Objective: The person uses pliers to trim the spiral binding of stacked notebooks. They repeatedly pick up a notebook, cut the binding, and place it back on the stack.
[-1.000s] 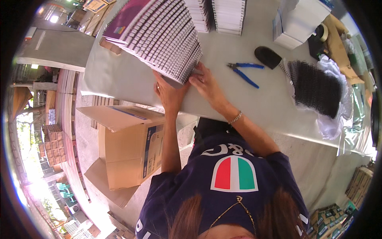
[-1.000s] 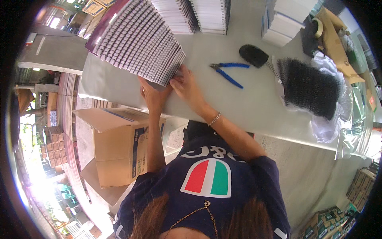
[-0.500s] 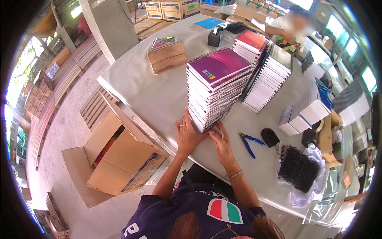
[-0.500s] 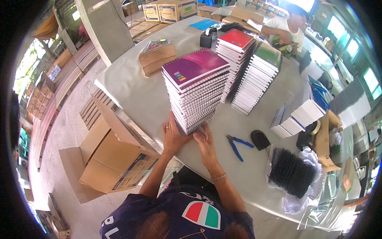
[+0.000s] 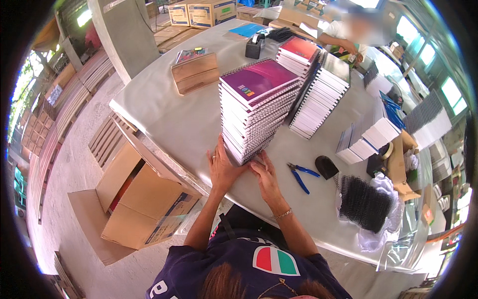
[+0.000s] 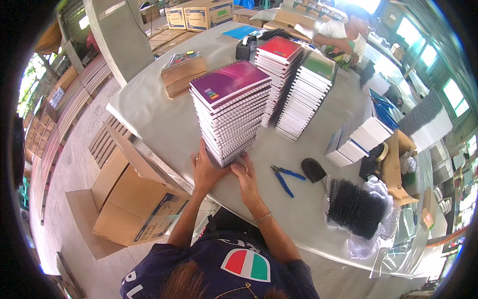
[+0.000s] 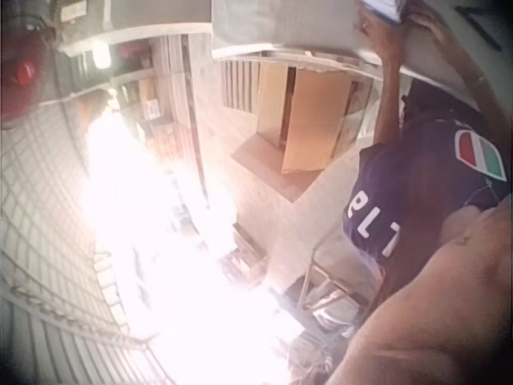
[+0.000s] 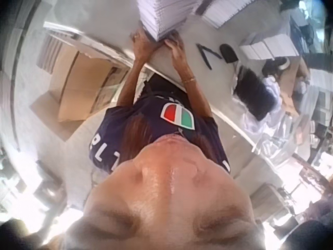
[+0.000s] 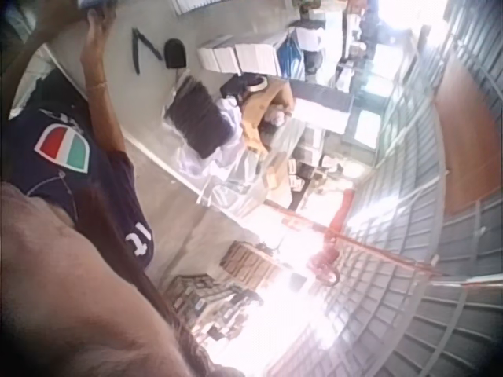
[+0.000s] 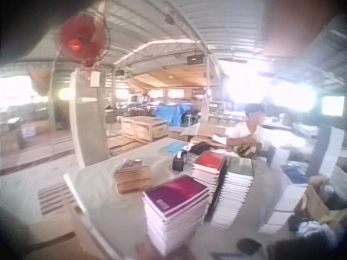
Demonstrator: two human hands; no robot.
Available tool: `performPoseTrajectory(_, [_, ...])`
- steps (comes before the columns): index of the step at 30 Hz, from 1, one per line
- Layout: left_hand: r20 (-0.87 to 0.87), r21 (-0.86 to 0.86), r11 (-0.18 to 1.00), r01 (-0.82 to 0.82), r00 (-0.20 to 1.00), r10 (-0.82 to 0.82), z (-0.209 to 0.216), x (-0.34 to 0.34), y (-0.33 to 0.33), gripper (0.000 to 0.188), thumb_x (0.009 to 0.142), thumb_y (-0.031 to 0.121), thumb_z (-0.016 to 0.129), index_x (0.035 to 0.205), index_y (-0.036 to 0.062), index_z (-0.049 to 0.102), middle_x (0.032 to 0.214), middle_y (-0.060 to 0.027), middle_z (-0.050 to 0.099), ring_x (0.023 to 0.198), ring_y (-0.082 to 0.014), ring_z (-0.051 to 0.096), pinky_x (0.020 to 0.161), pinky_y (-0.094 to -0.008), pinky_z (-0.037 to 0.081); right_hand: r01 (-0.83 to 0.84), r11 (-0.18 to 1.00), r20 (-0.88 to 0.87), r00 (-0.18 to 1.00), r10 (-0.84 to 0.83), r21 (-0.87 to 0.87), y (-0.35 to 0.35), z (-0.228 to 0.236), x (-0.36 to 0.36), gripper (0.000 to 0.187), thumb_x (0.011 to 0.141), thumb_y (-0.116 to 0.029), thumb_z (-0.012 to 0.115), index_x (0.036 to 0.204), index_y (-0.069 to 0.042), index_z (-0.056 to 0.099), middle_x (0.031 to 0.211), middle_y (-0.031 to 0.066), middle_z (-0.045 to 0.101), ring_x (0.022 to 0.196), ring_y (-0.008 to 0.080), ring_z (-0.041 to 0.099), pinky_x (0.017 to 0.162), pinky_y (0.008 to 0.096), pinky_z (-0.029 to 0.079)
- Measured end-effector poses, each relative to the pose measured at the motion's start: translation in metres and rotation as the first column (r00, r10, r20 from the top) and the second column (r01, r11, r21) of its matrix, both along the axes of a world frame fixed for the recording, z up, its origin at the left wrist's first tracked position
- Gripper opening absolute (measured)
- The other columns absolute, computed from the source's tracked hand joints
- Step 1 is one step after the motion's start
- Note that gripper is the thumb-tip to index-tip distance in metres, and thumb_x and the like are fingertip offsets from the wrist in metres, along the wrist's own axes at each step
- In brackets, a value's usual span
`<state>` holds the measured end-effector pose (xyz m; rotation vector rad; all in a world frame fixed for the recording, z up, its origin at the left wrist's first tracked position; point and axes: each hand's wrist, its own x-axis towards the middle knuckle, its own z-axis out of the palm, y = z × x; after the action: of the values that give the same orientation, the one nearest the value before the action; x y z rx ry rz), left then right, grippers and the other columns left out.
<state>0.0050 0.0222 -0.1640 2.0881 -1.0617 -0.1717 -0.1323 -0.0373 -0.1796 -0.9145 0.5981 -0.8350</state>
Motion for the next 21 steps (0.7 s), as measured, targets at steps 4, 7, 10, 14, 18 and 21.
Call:
performPoseTrajectory(4, [-0.014, 0.011, 1.000, -0.002, 1.000, 0.002, 0.006, 0.000, 0.000, 0.137, 0.058, 0.053, 0.092, 0.159, 0.0027, 0.014, 0.153, -0.0210, 0.046, 0.142, -0.0330, 0.044, 0.121, -0.0609, 0.016, -0.005, 1.000, 0.040, 0.999, 0.004, 0.015, 0.003, -0.001, 0.001, 0.078, 0.097, -0.008, 0.061, 0.158, 0.007, 0.016, 0.151, 0.0137, 0.042, 0.127, 0.0218, 0.051, 0.111, 0.0373, 0.042])
performPoseTrajectory(7, [-0.005, -0.006, 1.000, 0.005, 1.000, -0.005, 0.003, 0.001, -0.002, 0.137, 0.057, 0.053, 0.092, 0.158, 0.0027, 0.014, 0.152, -0.0214, 0.046, 0.143, -0.0335, 0.044, 0.121, -0.0613, 0.016, -0.007, 1.000, 0.022, 1.000, 0.007, -0.013, 0.000, -0.010, 0.002, 0.077, 0.097, -0.011, 0.062, 0.158, 0.006, 0.018, 0.153, 0.0140, 0.038, 0.128, 0.0220, 0.050, 0.111, 0.0373, 0.042])
performPoseTrajectory(10, [-0.022, 0.000, 1.000, 0.006, 1.000, -0.006, 0.002, 0.002, -0.002, 0.135, 0.058, 0.053, 0.092, 0.158, 0.0029, 0.015, 0.152, -0.0216, 0.046, 0.142, -0.0340, 0.044, 0.120, -0.0616, 0.017, 0.005, 1.000, 0.025, 1.000, -0.004, -0.021, 0.001, -0.013, 0.003, 0.076, 0.098, -0.011, 0.062, 0.159, 0.005, 0.019, 0.153, 0.0133, 0.037, 0.127, 0.0211, 0.050, 0.112, 0.0372, 0.042])
performPoseTrajectory(14, [0.047, -0.031, 1.000, 0.001, 0.999, 0.001, -0.006, 0.003, -0.002, 0.133, 0.060, 0.051, 0.092, 0.158, 0.0033, 0.015, 0.151, -0.0218, 0.047, 0.141, -0.0343, 0.046, 0.119, -0.0618, 0.018, -0.019, 0.999, 0.064, 0.998, 0.017, 0.026, -0.001, -0.015, 0.003, 0.077, 0.097, -0.012, 0.062, 0.159, 0.002, 0.019, 0.154, 0.0127, 0.037, 0.125, 0.0199, 0.051, 0.112, 0.0371, 0.042])
performPoseTrajectory(18, [0.006, -0.053, 0.999, 0.002, 1.000, -0.002, -0.006, 0.005, -0.007, 0.131, 0.062, 0.048, 0.091, 0.157, 0.0031, 0.014, 0.150, -0.0224, 0.047, 0.140, -0.0350, 0.046, 0.119, -0.0609, 0.020, -0.050, 0.996, 0.142, 0.989, 0.040, 0.068, -0.009, -0.021, 0.011, 0.077, 0.097, -0.008, 0.061, 0.160, 0.001, 0.019, 0.153, 0.0105, 0.040, 0.124, 0.0190, 0.052, 0.111, 0.0361, 0.042])
performPoseTrajectory(21, [0.023, -0.078, 0.996, -0.047, 0.999, 0.049, -0.009, 0.013, -0.015, 0.130, 0.064, 0.045, 0.091, 0.157, 0.0027, 0.012, 0.151, -0.0223, 0.046, 0.139, -0.0359, 0.046, 0.117, -0.0585, 0.023, -0.077, 0.990, 0.186, 0.981, 0.054, 0.118, -0.017, -0.018, 0.023, 0.076, 0.097, -0.004, 0.060, 0.161, -0.001, 0.018, 0.152, 0.0079, 0.044, 0.124, 0.0180, 0.054, 0.111, 0.0354, 0.042])
